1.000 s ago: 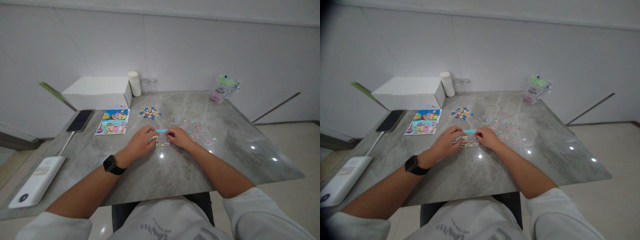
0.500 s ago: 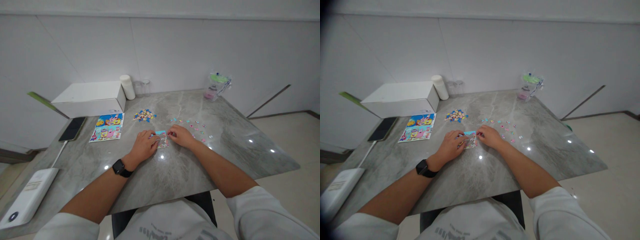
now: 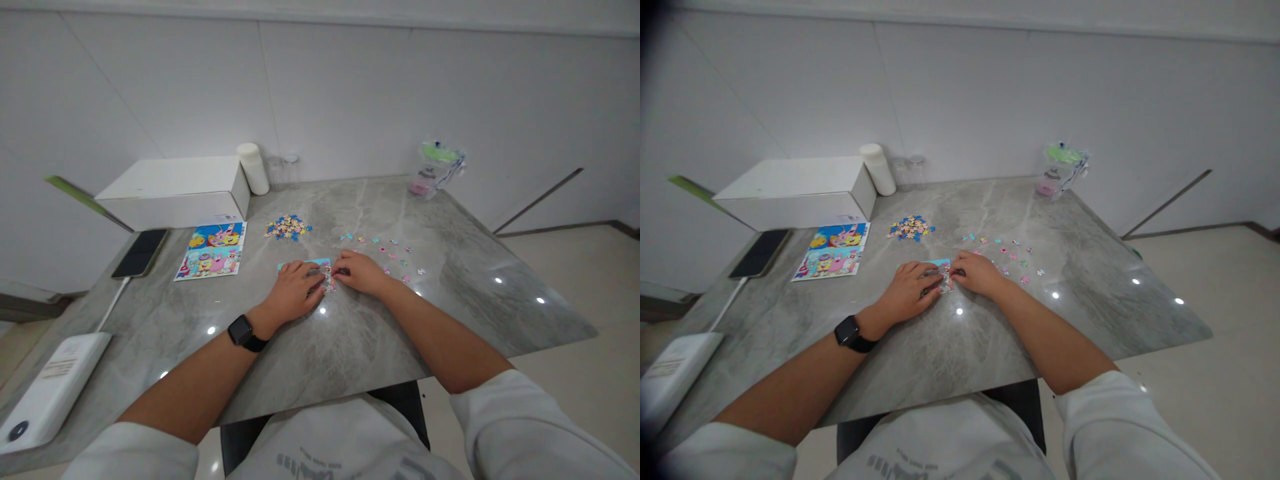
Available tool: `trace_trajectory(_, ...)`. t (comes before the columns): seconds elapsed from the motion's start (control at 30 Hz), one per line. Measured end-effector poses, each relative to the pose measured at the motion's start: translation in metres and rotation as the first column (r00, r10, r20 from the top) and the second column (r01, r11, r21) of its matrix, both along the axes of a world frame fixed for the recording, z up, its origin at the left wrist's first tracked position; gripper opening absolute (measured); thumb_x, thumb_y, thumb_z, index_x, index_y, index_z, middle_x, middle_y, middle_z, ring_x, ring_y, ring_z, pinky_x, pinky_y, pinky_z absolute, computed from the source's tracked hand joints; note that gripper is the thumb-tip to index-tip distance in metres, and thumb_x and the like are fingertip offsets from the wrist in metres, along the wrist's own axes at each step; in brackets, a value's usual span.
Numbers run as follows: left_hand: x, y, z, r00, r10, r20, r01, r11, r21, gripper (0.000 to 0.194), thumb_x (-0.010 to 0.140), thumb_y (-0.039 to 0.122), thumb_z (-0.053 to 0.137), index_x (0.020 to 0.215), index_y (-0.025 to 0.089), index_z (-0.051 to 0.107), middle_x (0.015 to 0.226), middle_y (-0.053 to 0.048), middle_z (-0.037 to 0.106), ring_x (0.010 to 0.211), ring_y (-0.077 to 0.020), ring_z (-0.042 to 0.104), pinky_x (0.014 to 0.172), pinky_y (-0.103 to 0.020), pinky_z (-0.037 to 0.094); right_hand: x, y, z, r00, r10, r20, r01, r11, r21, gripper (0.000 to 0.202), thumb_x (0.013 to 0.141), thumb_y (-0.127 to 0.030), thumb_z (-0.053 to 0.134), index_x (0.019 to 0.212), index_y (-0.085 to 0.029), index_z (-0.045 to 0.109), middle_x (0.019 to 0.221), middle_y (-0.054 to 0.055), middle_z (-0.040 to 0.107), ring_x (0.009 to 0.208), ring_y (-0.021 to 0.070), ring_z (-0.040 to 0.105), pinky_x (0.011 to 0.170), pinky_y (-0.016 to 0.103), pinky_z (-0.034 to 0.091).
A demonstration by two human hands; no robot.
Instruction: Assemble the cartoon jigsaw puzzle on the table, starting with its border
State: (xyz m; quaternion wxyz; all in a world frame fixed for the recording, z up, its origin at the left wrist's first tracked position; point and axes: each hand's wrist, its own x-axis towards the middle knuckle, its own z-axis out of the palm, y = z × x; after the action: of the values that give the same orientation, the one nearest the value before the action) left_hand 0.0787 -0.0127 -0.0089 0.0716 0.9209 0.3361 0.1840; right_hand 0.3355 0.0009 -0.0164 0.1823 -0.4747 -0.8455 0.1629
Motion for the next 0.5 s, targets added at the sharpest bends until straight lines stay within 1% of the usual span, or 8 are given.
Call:
trace_trajectory(0.2,0.004,-0.003,0.004,1.000,-0.004,-0.019,0.003,1.000,-0.030,0.032,0.103,0.042,0.062,0.129,0.028,0.075,0.139,-0.009,0.068,0.123,-0.0314,0.057,0.105,-0.052,0.044,0.000,0.000,0.000,1.000,-0.002,0.008,0.002,1.000,0.005,0.011,0.093,-0.017,0.075,0.099,-0.022,0.083,0.098,0.005,0.068,0.089,0.0177,0.063,0.083,0.029,0.046)
trace_trajectory(0.33,0.007,-0.006,0.003,1.000,0.010,-0.029,-0.011,0.999,-0.038,0.033,0.105,0.043,0.060,0.128,0.025,0.074,0.135,-0.010,0.070,0.122,-0.0315,0.059,0.104,-0.053,0.045,-0.001,-0.001,0.003,1.000,0.002,0.014,-0.002,1.000,0.001,0.011,0.094,-0.017,0.075,0.100,-0.022,0.083,0.099,0.005,0.068,0.091,0.0177,0.064,0.085,0.029,0.045)
trace_trajectory(0.5,0.012,-0.010,0.000,0.999,0.032,-0.040,-0.034,0.999,-0.032,0.033,0.106,0.043,0.058,0.128,0.024,0.073,0.135,-0.010,0.071,0.119,-0.0321,0.059,0.100,-0.052,0.045,-0.002,-0.002,0.006,1.000,-0.002,0.022,0.002,1.000,-0.012,0.011,0.093,-0.017,0.075,0.099,-0.022,0.082,0.099,0.005,0.069,0.089,0.0174,0.063,0.084,0.029,0.045)
